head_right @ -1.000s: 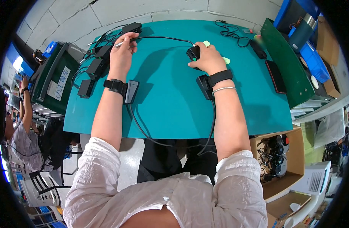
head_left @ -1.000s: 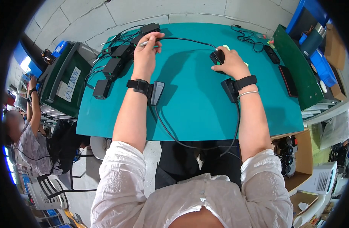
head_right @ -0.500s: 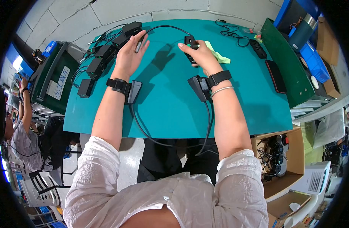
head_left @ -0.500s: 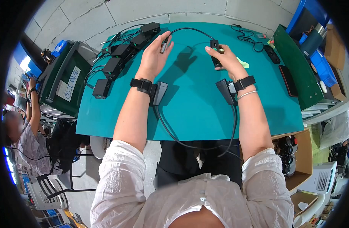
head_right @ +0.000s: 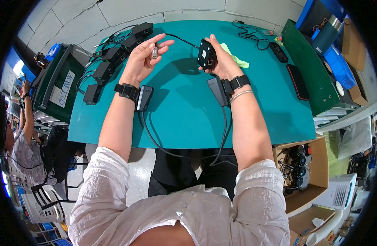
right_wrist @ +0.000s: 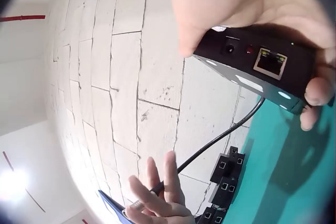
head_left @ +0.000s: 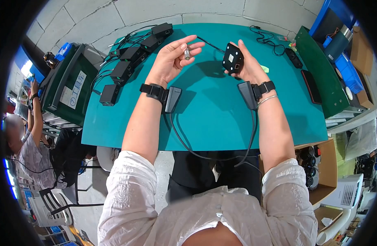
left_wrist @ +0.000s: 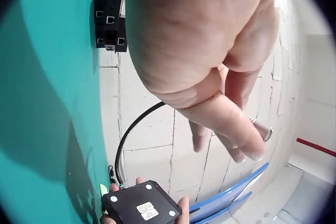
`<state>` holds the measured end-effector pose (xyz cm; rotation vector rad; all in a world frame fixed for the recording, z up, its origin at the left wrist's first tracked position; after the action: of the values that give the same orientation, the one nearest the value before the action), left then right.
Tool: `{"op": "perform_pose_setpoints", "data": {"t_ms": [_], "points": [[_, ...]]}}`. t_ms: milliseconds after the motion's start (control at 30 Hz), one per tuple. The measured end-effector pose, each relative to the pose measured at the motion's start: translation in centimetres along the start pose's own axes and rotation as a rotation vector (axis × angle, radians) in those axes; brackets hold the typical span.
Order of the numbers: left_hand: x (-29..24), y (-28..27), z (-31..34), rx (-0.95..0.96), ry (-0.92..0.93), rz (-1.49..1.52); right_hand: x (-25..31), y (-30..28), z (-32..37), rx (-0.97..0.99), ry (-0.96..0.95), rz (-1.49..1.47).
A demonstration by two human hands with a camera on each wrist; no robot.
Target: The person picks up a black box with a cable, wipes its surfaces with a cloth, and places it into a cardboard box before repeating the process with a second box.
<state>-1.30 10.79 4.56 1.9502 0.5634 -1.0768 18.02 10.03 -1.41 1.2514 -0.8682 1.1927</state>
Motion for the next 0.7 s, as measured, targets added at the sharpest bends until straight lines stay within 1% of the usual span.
{"op": "perform_pose_setpoints", "data": {"t_ms": [67, 133, 167, 233, 267, 333, 367, 433, 700], "points": [[0.0, -0.2, 0.1, -0.015, 0.004, -0.01, -0.3, 0.0, -0.2, 0.023, 0.01, -0.045], [0.1, -0.5, 0.0, 0.019, 0.02, -0.003, -1.0, 0.4, -0.6, 0.107, 0.053, -0.079], [0.2, -0.5, -0.1, 0.016, 0.022, -0.002, -1.1, 0.4, -0.6, 0.11, 0.055, -0.077], [0.3, -1.8, -0.1, -0.12, 0.041, 0.008, -0.9, 1.2, -0.6, 0.175, 0.045, -0.12], [0.3, -2.1, -0.2, -0.124, 0.044, 0.009, -1.1, 1.2, -0.8, 0.179, 0.047, -0.117], [0.5, -3.0, -0.3, -0.142, 0.053, 0.102, -1.4, 1.4, -1.0, 0.221, 0.062, -0.12], [0.5, -3.2, -0.3, -0.145, 0.056, 0.102, -1.3, 1.6, -0.9, 0.225, 0.064, -0.118], [0.9, -4.2, -0.3, -0.228, 0.046, 0.15, -1.5, 1.7, -0.5, 0.211, 0.085, -0.083], [1.2, -5.4, 0.0, -0.305, 0.041, 0.204, -1.3, 2.2, 0.2, 0.18, 0.091, 0.025]]}}
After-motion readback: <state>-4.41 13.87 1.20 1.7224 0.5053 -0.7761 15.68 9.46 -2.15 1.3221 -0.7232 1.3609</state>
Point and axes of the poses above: each hand's wrist, its own z-axis away from the middle knuckle, its own y-axis out of the palm, x = y × z, the point moved 10 cm from there along -z, towards the middle knuckle, and after that the axes turned 1 degree about x, right-handed, at the moved point
